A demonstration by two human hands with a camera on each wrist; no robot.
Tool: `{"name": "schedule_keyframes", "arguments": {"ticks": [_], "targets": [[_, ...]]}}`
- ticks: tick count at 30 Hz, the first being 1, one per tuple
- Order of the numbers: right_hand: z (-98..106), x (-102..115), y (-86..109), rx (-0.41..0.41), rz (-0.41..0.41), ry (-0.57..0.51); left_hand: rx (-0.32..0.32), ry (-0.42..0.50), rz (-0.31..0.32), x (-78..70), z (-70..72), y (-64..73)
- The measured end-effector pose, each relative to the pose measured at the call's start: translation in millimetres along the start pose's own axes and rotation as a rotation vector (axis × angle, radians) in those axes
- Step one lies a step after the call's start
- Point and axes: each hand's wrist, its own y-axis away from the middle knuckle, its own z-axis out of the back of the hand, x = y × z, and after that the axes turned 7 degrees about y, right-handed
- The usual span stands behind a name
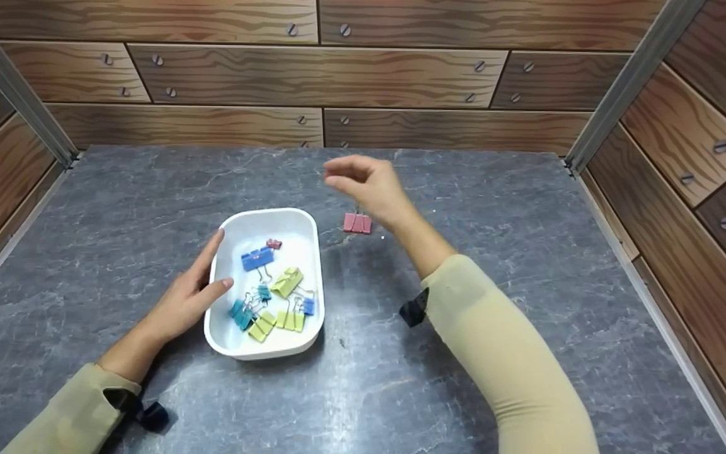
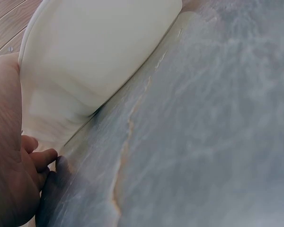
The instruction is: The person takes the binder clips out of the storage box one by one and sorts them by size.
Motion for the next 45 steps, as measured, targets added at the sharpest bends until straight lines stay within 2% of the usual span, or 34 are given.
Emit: {"name": "schedule_keyframes", "arguments": {"ticks": [7, 18, 25, 35, 45], "targets": [[-36, 9, 1.3, 0.107, 0.04, 0.018, 0.003, -0.004, 0.018, -1.2, -0.8, -0.5], [-80, 5, 5.2, 0.309, 0.05, 0.025, 0.0, 0.01, 0.011, 0.1, -0.1, -0.3], [-96, -1, 5.2, 0.395, 0.07, 0.058, 0.005, 0.012, 0.002, 1.6, 0.5, -0.7], [-105, -7, 6.4, 0.458, 0.092, 0.205, 0.001, 0.008, 0.008, 2.1, 0.5, -0.3], [-110, -9, 7.8, 0.498, 0.113, 0.307, 0.007, 0.015, -0.005, 2.4, 0.9, -0.1]]}}
